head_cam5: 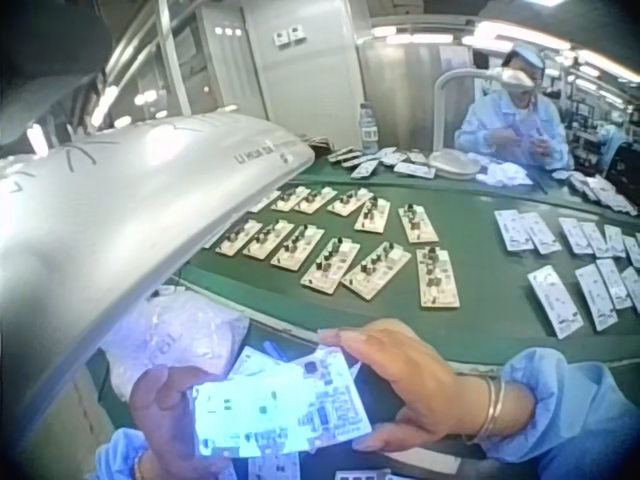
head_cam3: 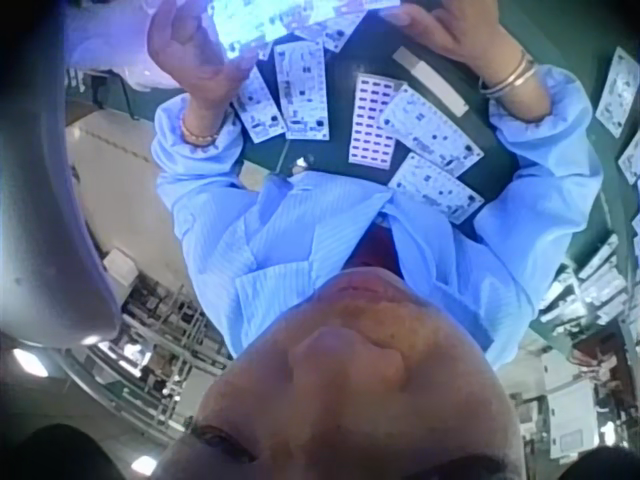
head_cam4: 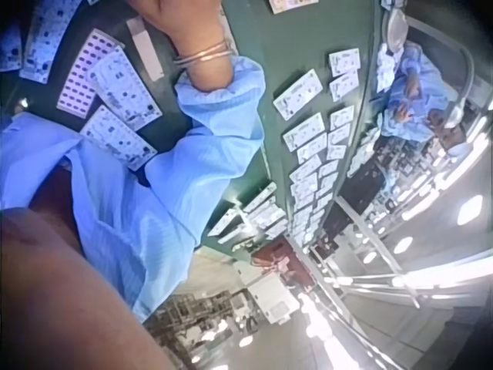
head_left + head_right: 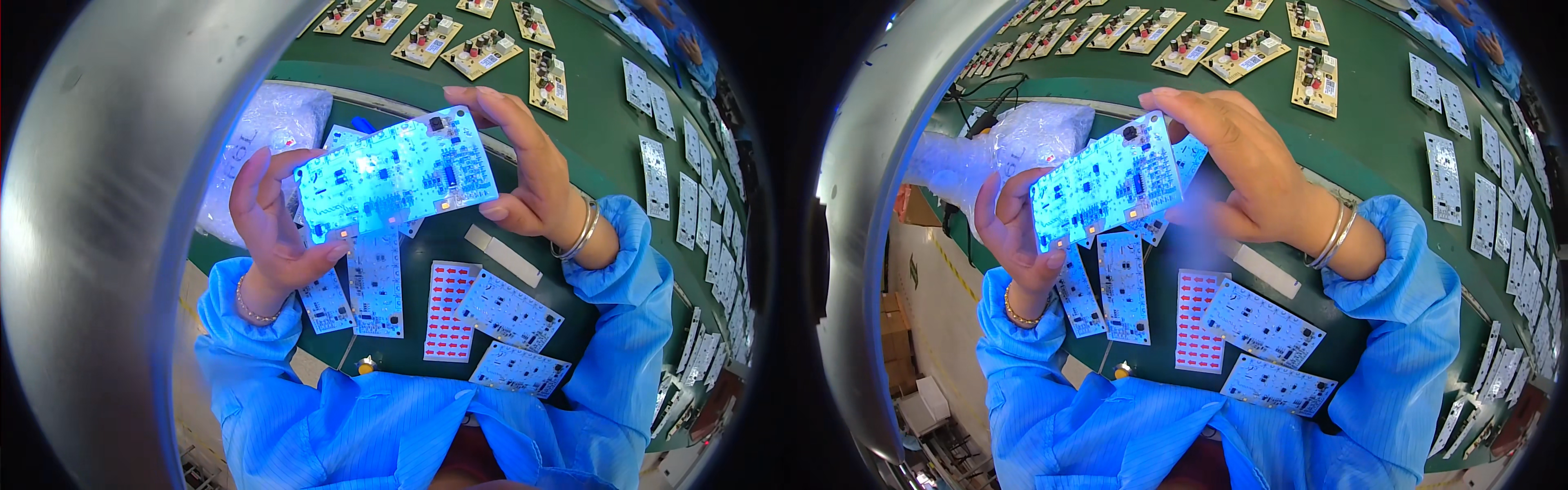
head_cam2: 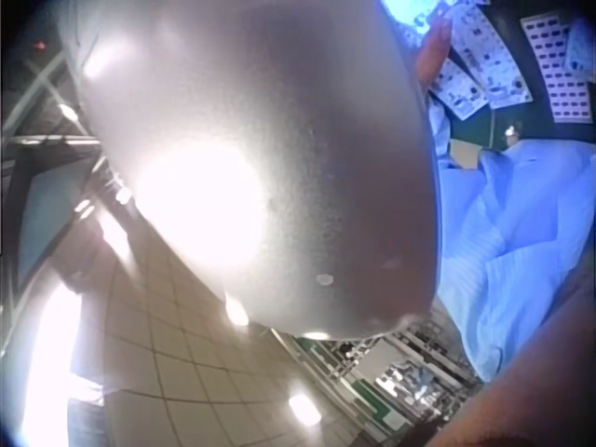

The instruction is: Inspecting and sorting printed circuit boards on an assembly line while applying labels.

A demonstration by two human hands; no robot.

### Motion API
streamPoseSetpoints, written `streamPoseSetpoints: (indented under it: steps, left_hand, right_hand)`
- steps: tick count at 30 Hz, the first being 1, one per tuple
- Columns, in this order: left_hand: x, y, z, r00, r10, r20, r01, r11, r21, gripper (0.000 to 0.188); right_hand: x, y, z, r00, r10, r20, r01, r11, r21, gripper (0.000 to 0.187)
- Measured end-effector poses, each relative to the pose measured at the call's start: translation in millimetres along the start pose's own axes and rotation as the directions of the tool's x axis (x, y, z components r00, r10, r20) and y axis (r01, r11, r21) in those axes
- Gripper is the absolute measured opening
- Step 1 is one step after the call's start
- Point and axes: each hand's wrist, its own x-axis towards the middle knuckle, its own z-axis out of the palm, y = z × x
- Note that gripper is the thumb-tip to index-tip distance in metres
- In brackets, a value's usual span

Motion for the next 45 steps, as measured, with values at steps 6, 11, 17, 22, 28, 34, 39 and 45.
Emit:
streamPoseSetpoints:
  steps: [6,11,17,22,28,34,39,45]
  left_hand:
    - [-1,1,4,0.999,0.019,-0.04,-0.021,0.999,-0.036,0.085]
    - [0,0,4,0.996,0.078,-0.035,-0.079,0.997,-0.018,0.081]
    - [-5,10,7,0.995,-0.095,-0.033,0.096,0.995,0.027,0.082]
    - [-6,-2,7,0.997,0.025,-0.072,-0.028,0.999,-0.034,0.083]
    - [-8,-7,16,0.992,-0.013,-0.124,0.009,0.999,-0.032,0.079]
    - [-6,2,13,0.866,-0.492,-0.088,0.444,0.838,-0.316,0.05]
    - [2,1,21,0.658,-0.727,0.199,0.657,0.425,-0.622,0.042]
    - [1,3,18,0.643,-0.699,0.312,0.618,0.234,-0.751,0.038]
  right_hand:
    - [-2,0,1,1.0,-0.009,0.01,0.009,1.0,-0.002,0.062]
    - [-5,3,0,1.0,-0.017,0.018,0.017,0.999,-0.028,0.059]
    - [-10,4,3,0.997,0.069,0.025,-0.069,0.997,0.03,0.058]
    - [-11,1,6,0.991,0.131,0.018,-0.132,0.986,0.102,0.058]
    - [-16,2,3,0.988,0.152,0.017,-0.153,0.984,0.087,0.049]
    - [-7,-19,5,0.767,0.613,0.192,-0.639,0.758,0.132,0.033]
    - [-7,-12,-1,0.404,0.837,0.368,-0.845,0.187,0.502,0.043]
    - [-5,-7,0,0.327,0.797,0.507,-0.72,-0.137,0.68,0.042]
